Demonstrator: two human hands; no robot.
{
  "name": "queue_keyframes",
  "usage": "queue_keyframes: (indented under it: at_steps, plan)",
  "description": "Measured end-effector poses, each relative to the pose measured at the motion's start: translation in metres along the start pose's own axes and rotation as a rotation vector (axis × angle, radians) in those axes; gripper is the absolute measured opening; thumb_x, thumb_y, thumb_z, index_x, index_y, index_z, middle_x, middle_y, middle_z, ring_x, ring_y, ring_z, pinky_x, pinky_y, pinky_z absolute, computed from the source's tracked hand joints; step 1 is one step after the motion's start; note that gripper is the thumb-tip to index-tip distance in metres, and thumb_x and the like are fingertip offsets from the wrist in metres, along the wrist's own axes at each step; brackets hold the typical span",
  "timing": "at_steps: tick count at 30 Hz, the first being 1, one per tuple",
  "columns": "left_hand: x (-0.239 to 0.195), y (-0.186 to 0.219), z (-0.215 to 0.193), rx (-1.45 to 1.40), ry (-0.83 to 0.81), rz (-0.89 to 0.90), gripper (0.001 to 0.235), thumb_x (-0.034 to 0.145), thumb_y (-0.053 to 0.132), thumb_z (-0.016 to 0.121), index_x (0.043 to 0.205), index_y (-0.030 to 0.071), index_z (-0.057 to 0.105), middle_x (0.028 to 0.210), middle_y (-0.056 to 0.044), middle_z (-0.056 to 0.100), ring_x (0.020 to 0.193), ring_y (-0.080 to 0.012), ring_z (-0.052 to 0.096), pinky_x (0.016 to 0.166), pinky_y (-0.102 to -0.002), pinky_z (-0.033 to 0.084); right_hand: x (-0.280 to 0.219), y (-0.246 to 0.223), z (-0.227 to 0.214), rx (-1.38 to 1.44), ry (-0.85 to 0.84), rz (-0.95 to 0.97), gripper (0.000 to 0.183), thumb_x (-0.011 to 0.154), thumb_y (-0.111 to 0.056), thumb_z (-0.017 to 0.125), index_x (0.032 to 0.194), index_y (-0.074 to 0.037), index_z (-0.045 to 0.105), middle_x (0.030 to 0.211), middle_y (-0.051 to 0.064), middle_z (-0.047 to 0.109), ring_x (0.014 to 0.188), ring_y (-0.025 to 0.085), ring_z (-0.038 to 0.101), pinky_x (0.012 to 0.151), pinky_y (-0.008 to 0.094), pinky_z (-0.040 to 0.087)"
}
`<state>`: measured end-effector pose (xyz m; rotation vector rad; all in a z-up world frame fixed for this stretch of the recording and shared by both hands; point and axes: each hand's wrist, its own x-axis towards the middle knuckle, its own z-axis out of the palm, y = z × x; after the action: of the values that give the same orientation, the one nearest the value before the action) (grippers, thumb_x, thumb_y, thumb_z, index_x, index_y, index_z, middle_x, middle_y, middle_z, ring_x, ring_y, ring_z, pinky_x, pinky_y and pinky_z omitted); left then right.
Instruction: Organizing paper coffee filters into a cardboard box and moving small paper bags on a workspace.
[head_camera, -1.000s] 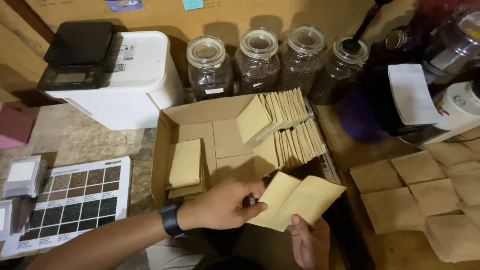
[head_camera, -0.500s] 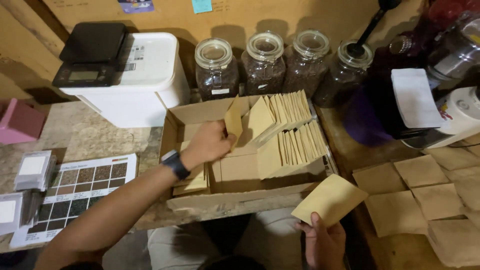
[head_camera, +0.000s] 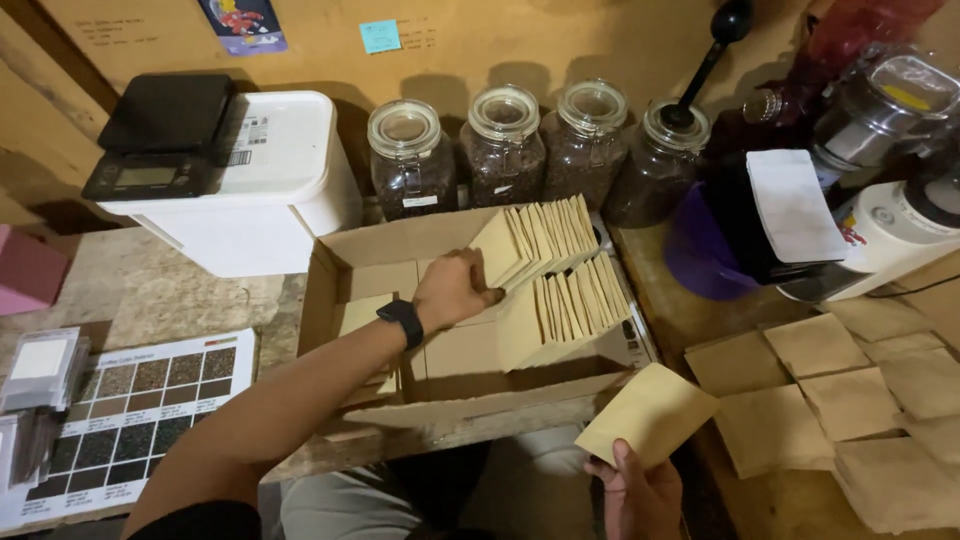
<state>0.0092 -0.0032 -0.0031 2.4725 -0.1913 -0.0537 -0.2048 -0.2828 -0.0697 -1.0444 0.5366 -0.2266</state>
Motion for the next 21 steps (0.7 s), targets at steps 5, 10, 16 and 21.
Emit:
queue_keyframes:
  at_steps: [5,10,16,21]
  plan:
    - [0.002,-0.014,0.006,-0.057,0.041,0.028,0.035,0.077,0.025,0.086,0.077,0.013,0.053,0.078,-0.007,0.066,0.074,-0.024,0.06,0.061,-0.04,0.045,-0.002,-0.003,0.005,-0.017,0.006,0.023,0.047,0.087,-0.008,0.066,0.132,0.003,0.061,0.118,0.019,0.069,0.101,0.036,0.068,0.064,0.044,0.057]
    - [0.003,-0.021,0.006,-0.13,0.085,0.082,0.036,0.079,0.024,0.085,0.077,0.014,0.051,0.074,-0.006,0.061,0.068,-0.0235,0.055,0.06,-0.04,0.041,0.004,0.009,0.0,0.03,-0.079,0.003,0.034,0.09,-0.011,0.066,0.122,0.001,0.067,0.114,0.017,0.072,0.095,0.033,0.07,0.062,0.045,0.058]
    - [-0.001,-0.017,0.0,-0.125,0.028,0.05,0.038,0.076,0.024,0.087,0.083,0.014,0.051,0.078,-0.007,0.063,0.07,-0.0236,0.056,0.061,-0.039,0.042,-0.004,0.004,0.003,0.027,-0.136,-0.031,0.041,0.091,-0.015,0.064,0.126,0.007,0.063,0.11,0.024,0.07,0.083,0.04,0.068,0.058,0.045,0.054]
    - [-0.035,0.034,-0.045,-0.028,-0.104,-0.174,0.075,0.086,0.061,0.066,0.13,0.004,0.046,0.109,-0.019,0.068,0.089,-0.0349,0.068,0.063,-0.044,0.054,-0.009,-0.002,0.005,-0.007,-0.142,0.037,0.045,0.09,-0.012,0.059,0.129,0.009,0.06,0.116,0.029,0.068,0.081,0.049,0.069,0.062,0.047,0.052]
